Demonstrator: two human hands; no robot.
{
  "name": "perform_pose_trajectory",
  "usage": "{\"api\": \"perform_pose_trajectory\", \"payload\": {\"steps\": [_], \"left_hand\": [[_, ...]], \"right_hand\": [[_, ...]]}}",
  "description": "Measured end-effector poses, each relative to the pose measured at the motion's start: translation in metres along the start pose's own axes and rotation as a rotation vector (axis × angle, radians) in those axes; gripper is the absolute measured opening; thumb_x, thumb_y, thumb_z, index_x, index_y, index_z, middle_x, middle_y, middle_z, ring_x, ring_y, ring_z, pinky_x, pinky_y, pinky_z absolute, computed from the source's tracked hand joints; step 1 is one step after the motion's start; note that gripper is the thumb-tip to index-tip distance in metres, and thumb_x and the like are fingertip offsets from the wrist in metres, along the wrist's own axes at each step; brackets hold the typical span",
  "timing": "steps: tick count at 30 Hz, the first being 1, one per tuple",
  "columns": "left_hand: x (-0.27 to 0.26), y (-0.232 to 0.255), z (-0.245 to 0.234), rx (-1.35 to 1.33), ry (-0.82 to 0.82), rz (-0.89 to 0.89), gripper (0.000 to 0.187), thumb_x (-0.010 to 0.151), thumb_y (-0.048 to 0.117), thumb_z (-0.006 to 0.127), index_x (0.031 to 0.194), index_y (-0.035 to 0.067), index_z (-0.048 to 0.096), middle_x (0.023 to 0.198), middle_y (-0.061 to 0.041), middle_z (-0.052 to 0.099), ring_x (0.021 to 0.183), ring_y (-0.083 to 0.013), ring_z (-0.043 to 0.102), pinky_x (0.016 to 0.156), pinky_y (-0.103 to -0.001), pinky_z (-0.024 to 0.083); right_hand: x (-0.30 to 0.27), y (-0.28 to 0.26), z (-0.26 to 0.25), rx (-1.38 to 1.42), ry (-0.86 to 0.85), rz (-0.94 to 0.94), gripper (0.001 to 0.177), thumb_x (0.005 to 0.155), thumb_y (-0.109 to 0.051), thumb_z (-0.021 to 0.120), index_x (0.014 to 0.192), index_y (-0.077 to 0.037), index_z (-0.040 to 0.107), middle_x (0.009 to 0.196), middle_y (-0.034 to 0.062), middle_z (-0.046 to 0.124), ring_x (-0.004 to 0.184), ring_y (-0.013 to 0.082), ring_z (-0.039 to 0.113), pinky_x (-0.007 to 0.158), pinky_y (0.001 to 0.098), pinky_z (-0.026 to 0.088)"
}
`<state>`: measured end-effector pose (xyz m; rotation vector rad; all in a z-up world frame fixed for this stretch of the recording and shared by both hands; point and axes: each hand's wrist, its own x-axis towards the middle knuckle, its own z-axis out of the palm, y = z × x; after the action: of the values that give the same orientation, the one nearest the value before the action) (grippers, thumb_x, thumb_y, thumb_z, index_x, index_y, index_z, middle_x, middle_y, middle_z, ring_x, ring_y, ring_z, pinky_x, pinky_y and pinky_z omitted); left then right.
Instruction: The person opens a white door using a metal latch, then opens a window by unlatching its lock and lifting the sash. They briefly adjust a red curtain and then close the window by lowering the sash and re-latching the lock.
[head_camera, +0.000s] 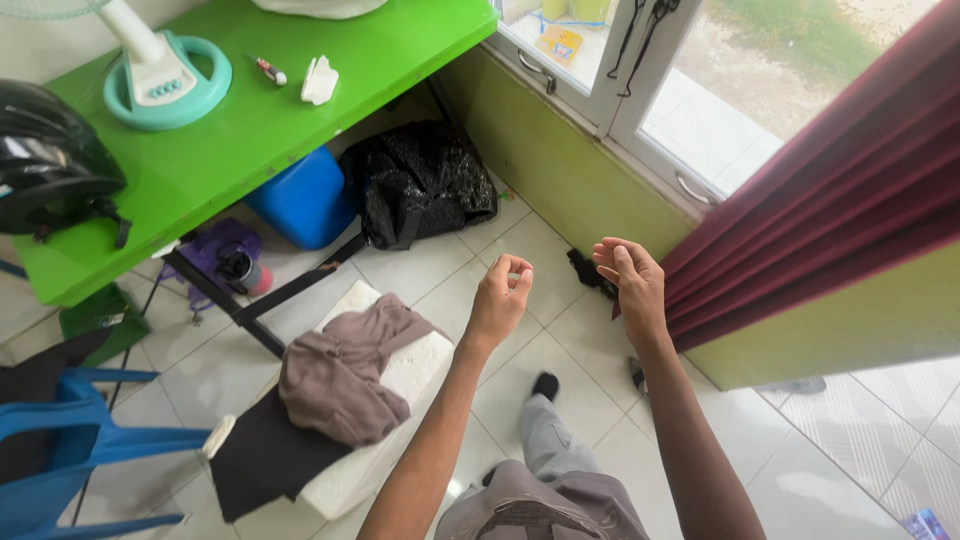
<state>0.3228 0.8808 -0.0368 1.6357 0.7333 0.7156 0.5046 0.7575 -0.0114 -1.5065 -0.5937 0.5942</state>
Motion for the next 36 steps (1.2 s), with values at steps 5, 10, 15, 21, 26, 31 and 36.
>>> {"api": "perform_pose_trajectory", "payload": {"steps": [5,10,15,21,26,31,36], "left_hand": [[0.076,-0.016,-0.006,0.052,0.010,0.044,0.022,0.098,0.024,0.062,0.101,0.002,0.060,0.097,-0.009,0.069,0.074,-0.0201,0.070,0.068,-0.036,0.056],[0.176,-0.025,-0.004,0.115,0.000,-0.073,0.027,0.099,0.026,0.064,0.092,0.002,0.054,0.086,-0.012,0.066,0.067,-0.0201,0.064,0.064,-0.038,0.052],[0.272,-0.039,0.008,0.181,0.026,0.072,0.025,0.098,0.021,0.064,0.086,0.001,0.055,0.087,-0.009,0.063,0.071,-0.0197,0.061,0.069,-0.037,0.053],[0.339,-0.065,0.018,0.114,-0.012,-0.026,0.020,0.099,0.019,0.061,0.090,0.002,0.055,0.096,-0.009,0.063,0.078,-0.0203,0.064,0.074,-0.038,0.055],[0.409,-0.075,0.003,0.122,0.014,0.023,0.020,0.101,0.018,0.060,0.094,0.002,0.053,0.107,-0.011,0.063,0.085,-0.0227,0.068,0.079,-0.039,0.056],[0.480,-0.087,-0.008,0.093,-0.024,0.006,0.017,0.098,0.015,0.058,0.110,0.004,0.057,0.111,-0.012,0.063,0.084,-0.0235,0.070,0.077,-0.039,0.057],[0.551,-0.090,-0.027,0.142,-0.183,0.029,0.015,0.099,0.016,0.059,0.109,0.005,0.064,0.111,-0.012,0.064,0.085,-0.0232,0.071,0.076,-0.038,0.058]], "right_hand": [[0.074,0.014,0.011,0.029,0.018,-0.014,0.031,0.109,-0.022,0.047,0.121,-0.001,0.066,0.114,0.0107,0.072,0.107,0.0190,0.070,0.095,0.0336,0.057],[0.176,0.018,0.021,0.016,0.036,0.024,0.030,0.109,-0.022,0.048,0.119,-0.001,0.067,0.112,0.0094,0.072,0.105,0.0186,0.070,0.094,0.0337,0.058],[0.279,0.025,0.028,0.015,0.031,0.017,0.028,0.109,-0.020,0.049,0.118,-0.001,0.067,0.109,0.0091,0.072,0.103,0.0187,0.070,0.091,0.0336,0.057],[0.363,0.046,0.038,-0.023,-0.003,0.042,0.027,0.108,-0.020,0.048,0.118,-0.002,0.067,0.109,0.0080,0.072,0.104,0.0172,0.069,0.093,0.0324,0.056],[0.417,0.051,0.054,-0.059,0.028,0.118,0.028,0.108,-0.019,0.049,0.117,-0.001,0.068,0.109,0.0087,0.073,0.103,0.0172,0.070,0.093,0.0324,0.056],[0.467,0.056,0.065,-0.066,0.083,0.113,0.027,0.108,-0.019,0.049,0.117,-0.002,0.068,0.110,0.0081,0.072,0.103,0.0169,0.070,0.093,0.0320,0.057],[0.525,0.059,0.091,-0.018,0.194,0.106,0.025,0.108,-0.015,0.047,0.115,-0.002,0.067,0.110,0.0087,0.072,0.104,0.0167,0.069,0.093,0.0317,0.057]]}}
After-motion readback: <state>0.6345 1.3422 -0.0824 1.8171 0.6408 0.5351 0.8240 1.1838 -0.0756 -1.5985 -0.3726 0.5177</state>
